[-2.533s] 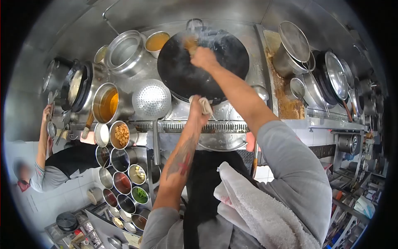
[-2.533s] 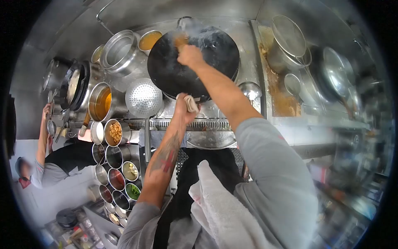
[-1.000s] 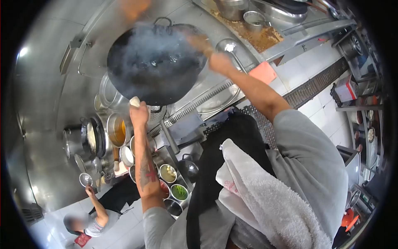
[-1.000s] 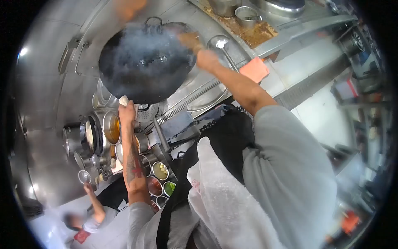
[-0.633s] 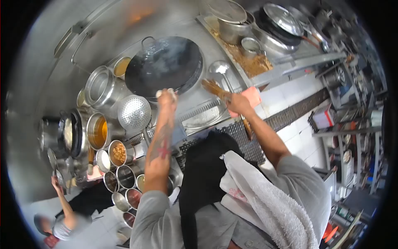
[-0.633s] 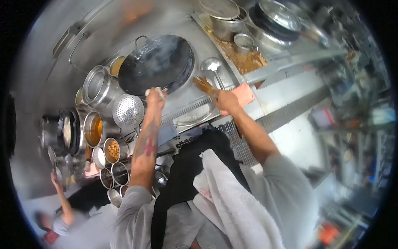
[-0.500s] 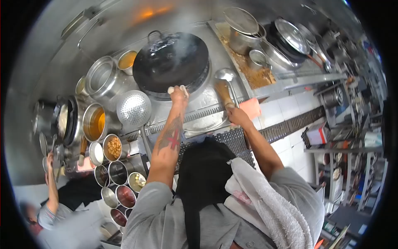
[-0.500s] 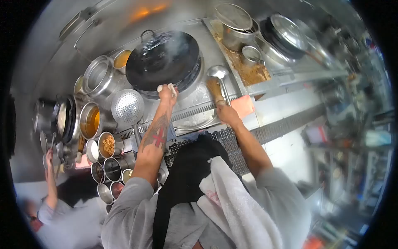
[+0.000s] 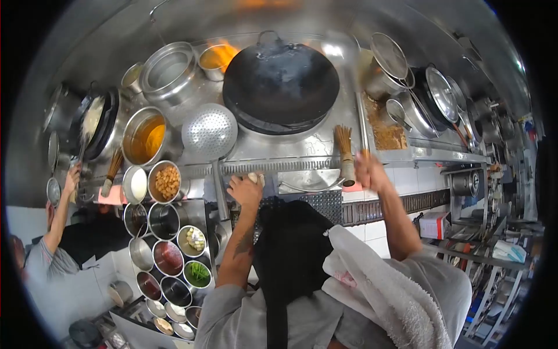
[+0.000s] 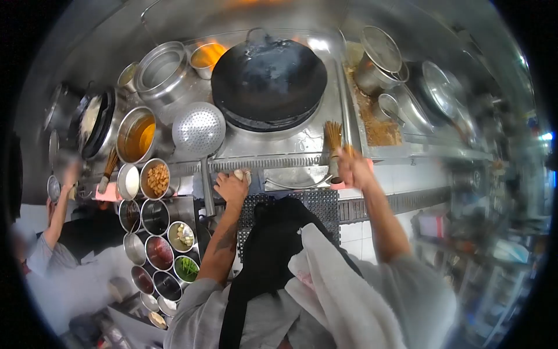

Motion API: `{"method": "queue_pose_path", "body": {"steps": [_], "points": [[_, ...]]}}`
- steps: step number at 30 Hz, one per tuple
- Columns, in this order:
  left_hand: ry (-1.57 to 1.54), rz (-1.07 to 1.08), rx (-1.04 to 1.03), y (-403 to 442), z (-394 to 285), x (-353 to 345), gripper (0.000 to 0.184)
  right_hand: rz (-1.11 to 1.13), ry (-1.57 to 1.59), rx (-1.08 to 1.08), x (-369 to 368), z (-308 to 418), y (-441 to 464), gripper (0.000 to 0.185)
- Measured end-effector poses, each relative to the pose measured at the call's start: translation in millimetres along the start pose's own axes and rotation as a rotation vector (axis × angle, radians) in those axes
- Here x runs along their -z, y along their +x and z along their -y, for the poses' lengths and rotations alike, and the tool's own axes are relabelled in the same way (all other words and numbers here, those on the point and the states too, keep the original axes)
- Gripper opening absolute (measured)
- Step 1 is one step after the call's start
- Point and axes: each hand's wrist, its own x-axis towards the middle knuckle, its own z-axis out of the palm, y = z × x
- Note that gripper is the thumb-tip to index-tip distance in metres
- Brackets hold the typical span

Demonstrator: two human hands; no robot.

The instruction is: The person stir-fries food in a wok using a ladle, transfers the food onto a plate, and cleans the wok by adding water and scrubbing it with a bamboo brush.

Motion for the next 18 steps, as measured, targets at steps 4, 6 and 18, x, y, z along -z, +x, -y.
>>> {"method": "queue_pose_path", "body": {"steps": [4,6,18], "points": [[-0.027,0.018,0.071,1,-3,15,0.076,-0.410,-1.319,1.220,-89,66,156,0.028],[-0.180,-0.070,0.116,-6,-11,37,0.079,-0.033,-1.028,0.539,-186,116,171,0.032],[-0.628,-0.216,0.510,-203,48,97,0.032,0.198,-1.599,0.710,-500,89,426,0.028]]}}
